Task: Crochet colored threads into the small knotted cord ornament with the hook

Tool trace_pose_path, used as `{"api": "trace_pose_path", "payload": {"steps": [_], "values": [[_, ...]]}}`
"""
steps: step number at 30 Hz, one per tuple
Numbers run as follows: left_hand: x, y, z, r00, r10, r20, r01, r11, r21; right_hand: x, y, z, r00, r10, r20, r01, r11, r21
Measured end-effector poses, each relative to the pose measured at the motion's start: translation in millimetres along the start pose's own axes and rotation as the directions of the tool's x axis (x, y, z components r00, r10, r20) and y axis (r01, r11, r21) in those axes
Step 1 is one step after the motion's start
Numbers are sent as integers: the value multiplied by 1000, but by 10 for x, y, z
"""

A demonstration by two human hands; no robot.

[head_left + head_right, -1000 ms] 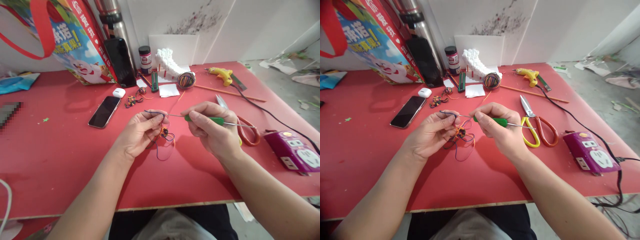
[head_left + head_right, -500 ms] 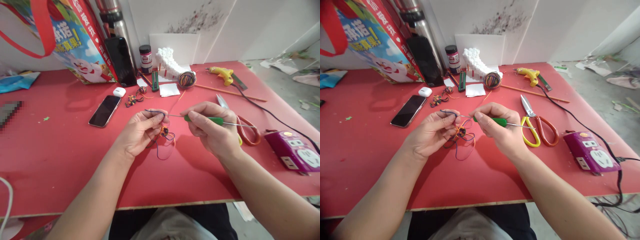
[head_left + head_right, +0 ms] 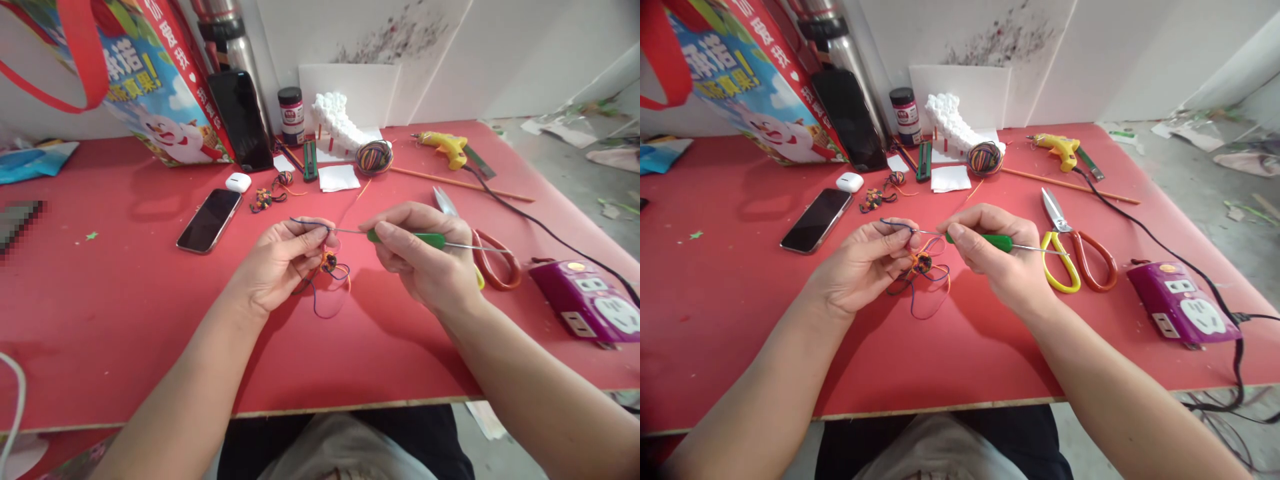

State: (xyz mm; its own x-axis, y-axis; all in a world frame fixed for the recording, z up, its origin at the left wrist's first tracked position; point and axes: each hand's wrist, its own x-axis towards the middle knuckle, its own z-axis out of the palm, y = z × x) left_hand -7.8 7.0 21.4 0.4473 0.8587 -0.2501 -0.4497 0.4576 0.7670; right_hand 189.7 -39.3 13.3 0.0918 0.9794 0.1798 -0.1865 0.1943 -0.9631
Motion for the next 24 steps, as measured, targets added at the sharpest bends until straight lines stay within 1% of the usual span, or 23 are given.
{"api": "trace_pose_path", "payload": {"steps": [4, 9, 12, 16, 20, 24], "values": [[-4, -6, -21, 1000, -1, -4, 1, 1000, 14, 0, -16, 1, 1000, 15, 7, -15, 1000, 2], [-11, 6, -19, 999, -30, -29, 31, 999, 31, 15, -45, 17, 999, 28, 27, -29, 999, 29], [-11, 11, -18, 999, -40, -4, 40, 999, 10, 22, -58, 27, 999, 40, 28, -41, 998, 44], [-16, 11, -33, 999, -25, 29, 26, 1000, -16, 21, -71, 31, 998, 41, 36, -43, 998, 39], [-24, 17, -49, 999, -37, 24, 37, 999, -7, 12, -76, 27, 998, 41, 42, -42, 999, 17], [-30, 29, -32, 999, -31, 23, 31, 1000, -3, 8, -69, 21, 999, 31, 41, -32, 999, 34]]}}
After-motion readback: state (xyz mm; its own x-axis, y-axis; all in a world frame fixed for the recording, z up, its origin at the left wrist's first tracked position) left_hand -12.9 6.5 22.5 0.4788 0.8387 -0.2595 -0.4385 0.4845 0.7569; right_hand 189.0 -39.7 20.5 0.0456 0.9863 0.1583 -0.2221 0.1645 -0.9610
